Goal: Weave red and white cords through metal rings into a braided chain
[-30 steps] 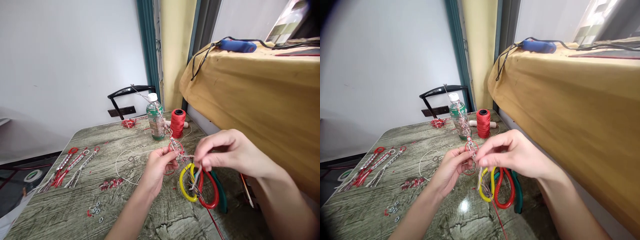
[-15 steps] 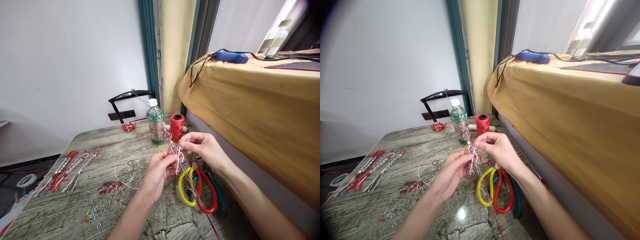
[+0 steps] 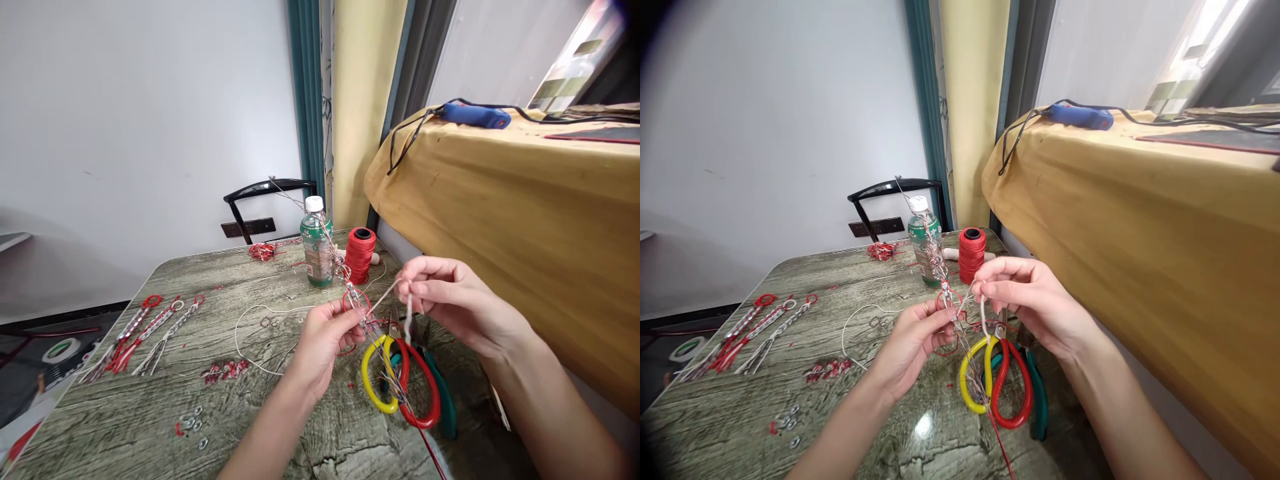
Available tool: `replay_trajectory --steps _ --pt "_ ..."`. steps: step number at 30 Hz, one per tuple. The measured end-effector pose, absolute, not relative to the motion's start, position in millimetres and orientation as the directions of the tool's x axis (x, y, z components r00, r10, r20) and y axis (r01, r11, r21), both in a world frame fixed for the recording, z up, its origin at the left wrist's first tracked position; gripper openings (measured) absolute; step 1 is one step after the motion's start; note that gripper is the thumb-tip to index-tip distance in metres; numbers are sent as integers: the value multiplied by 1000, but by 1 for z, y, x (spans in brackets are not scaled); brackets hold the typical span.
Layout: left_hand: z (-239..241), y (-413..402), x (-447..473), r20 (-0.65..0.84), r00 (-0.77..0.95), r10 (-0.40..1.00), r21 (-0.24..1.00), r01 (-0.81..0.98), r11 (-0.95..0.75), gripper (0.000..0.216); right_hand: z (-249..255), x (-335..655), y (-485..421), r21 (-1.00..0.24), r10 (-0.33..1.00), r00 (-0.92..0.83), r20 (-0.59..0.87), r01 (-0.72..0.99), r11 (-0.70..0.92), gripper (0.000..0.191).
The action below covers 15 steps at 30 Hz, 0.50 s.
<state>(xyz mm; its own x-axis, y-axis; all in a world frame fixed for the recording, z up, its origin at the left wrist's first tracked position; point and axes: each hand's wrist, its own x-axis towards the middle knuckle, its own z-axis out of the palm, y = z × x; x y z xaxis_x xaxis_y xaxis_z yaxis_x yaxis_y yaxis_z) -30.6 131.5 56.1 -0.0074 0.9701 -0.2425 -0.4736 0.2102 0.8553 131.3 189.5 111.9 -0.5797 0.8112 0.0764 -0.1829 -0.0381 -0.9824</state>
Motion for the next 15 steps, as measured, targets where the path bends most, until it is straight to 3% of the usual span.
replay_trajectory --steps 3,6,11,13,15 --pt "55 132 -31 -239 -10 971 856 -473 206 14 115 139 188 -948 728 -684 52 -262 -178 6" --pt "55 131 -31 -236 -7 972 855 -477 204 14 117 144 185 -934 694 -706 142 -328 -143 11" --pt "55 130 -31 -239 4 971 848 -487 210 13 125 151 179 -930 591 -718 368 -300 214 22" --pt "55 131 -31 -242 0 970 845 -491 211 12 129 156 178 -907 522 -752 402 -248 341 22" --pt "55 131 -31 -246 -4 969 843 -495 212 12 129 163 178 -900 570 -732 373 -135 415 13"
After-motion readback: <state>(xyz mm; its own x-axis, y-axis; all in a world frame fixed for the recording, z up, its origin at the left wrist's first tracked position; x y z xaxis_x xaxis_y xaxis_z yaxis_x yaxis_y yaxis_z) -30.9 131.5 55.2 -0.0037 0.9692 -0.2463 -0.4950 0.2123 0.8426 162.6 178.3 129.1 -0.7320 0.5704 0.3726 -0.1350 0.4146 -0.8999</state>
